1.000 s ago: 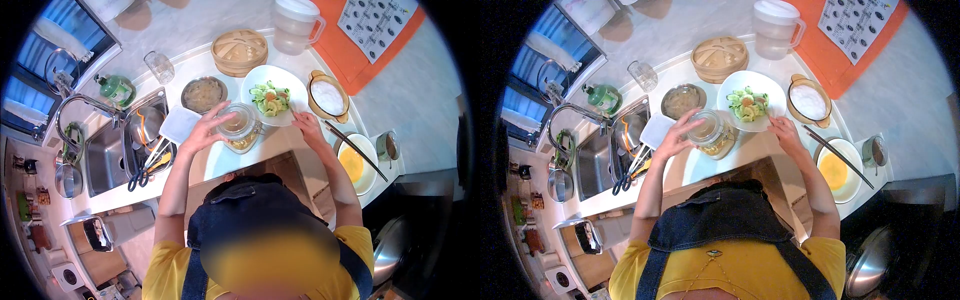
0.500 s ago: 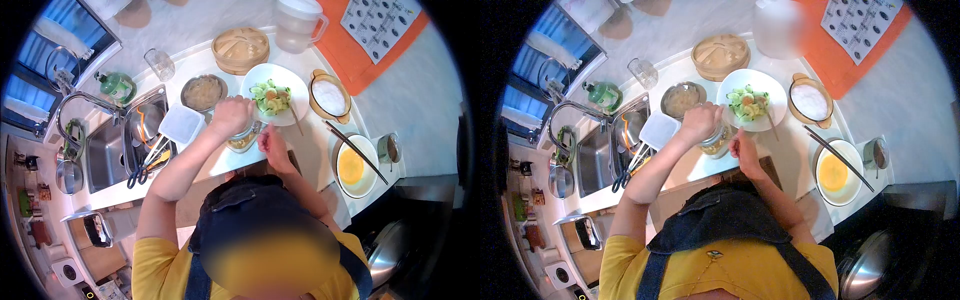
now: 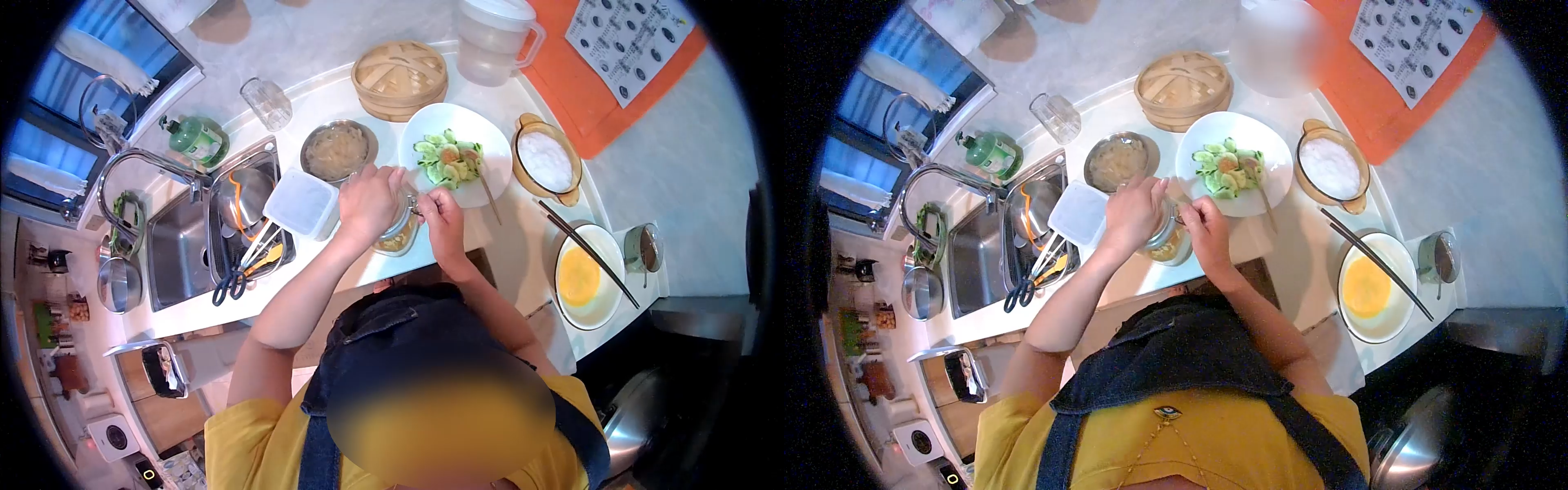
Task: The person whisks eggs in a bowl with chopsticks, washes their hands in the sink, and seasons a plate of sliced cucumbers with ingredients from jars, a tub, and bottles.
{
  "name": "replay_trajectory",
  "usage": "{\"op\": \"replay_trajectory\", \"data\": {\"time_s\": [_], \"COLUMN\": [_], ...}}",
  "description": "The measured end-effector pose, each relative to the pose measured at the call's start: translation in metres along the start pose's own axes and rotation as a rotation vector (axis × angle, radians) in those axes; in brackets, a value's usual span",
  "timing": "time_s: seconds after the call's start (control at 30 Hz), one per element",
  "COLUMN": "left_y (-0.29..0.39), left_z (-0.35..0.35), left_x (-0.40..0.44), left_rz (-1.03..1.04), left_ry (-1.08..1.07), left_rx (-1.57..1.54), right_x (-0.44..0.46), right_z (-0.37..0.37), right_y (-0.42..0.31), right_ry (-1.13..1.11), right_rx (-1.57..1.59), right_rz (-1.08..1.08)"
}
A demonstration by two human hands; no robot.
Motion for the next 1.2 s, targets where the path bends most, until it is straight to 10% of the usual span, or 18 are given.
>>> {"op": "replay_trajectory", "data": {"time_s": [0.5, 0.77, 0.83, 1.03, 1.2], "left_y": [-0.037, -0.029, -0.041, -0.05, -0.047], "left_z": [-0.004, 0.033, 0.04, 0.042, 0.044], "left_x": [-0.051, -0.037, -0.036, -0.039, -0.04], "left_rz": [-0.027, -0.087, -0.13, -0.251, -0.288], "left_ry": [-0.117, -0.85, -0.804, -0.79, -0.822], "left_rx": [-0.327, -0.875, -0.861, -0.923, -0.96], "right_x": [-0.012, -0.022, -0.019, -0.011, -0.009], "right_z": [0.019, 0.019, 0.034, 0.046, 0.032], "right_y": [0.037, 0.049, 0.001, -0.004, 0.001], "right_ry": [0.066, -0.075, -0.312, -0.662, -0.4], "right_rx": [0.11, 0.109, 0.172, -0.033, -0.096], "right_rz": [0.107, 0.33, -0.151, -0.104, -0.098]}}
Point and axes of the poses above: each hand's wrist, its own x-axis towards the middle knuckle, its own z-axis out of the palm, y = z × x, the point moved 10 cm from there along x, towards the middle knuckle, and after that the axes turned 10 degrees about -z, right-handed, at the moved point
